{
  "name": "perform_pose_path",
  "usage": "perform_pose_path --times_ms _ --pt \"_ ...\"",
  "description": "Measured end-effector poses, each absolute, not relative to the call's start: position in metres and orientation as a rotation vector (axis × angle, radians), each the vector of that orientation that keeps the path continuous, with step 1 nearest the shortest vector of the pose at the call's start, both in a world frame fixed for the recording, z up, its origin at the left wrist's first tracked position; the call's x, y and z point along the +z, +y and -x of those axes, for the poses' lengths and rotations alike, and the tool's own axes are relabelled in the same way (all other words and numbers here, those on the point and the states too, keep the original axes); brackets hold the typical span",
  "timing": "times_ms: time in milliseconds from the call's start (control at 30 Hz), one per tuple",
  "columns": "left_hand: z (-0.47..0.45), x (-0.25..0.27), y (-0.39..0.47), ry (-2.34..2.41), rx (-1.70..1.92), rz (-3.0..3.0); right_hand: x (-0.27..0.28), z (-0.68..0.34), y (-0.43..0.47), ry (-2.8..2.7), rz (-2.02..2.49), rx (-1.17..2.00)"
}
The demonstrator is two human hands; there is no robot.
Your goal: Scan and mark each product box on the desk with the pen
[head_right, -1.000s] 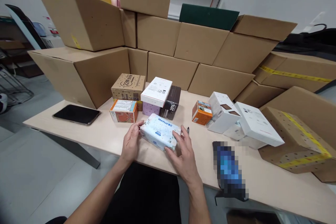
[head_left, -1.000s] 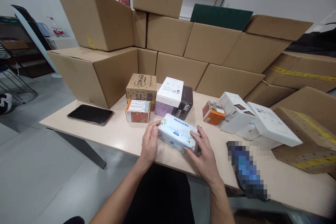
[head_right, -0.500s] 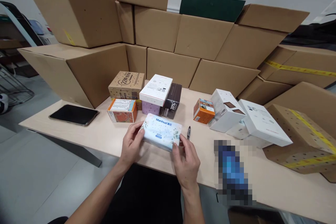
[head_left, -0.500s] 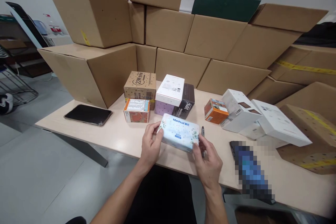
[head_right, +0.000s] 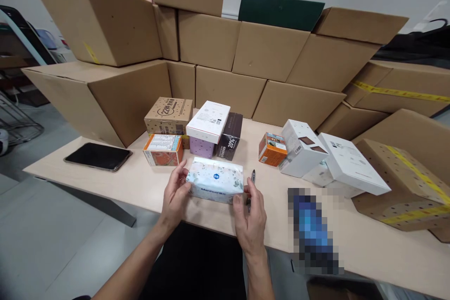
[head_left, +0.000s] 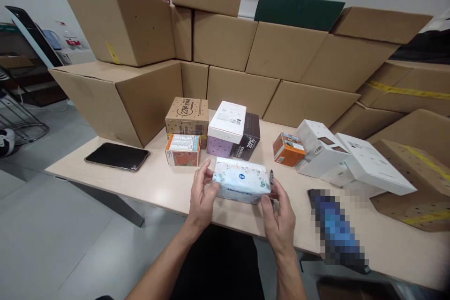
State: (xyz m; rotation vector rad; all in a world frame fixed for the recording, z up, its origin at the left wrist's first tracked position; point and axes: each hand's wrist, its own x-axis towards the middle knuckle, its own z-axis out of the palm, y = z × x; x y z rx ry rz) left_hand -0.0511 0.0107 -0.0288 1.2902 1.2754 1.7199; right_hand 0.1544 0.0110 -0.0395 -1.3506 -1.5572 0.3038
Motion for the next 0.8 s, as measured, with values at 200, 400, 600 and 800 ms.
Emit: perform_pose_path --times_ms 200,400,600,800 --pt "0.0506 -0.0219 0.0118 1.355 1.705 -1.430 -0.0365 -0.1584 0.0108 -1.734 1.294 0.254" --pt "0.0500 -0.0260 0.0098 1.187 1.898 -1.355 -0.0367 -0.1590 0.0082 -1.672 1.219 0.311" --pt "0.0496 -0.0257 0.0058 1.161 1.931 -1.261 -0.0344 -0.1562 0.0070 -1.529 1.260 0.356" --pt "0.0554 -0.0308 0.0117 1.237 1.803 -1.117 -0.0345 -0.1525 0.0085 -1.454 1.327 0.422"
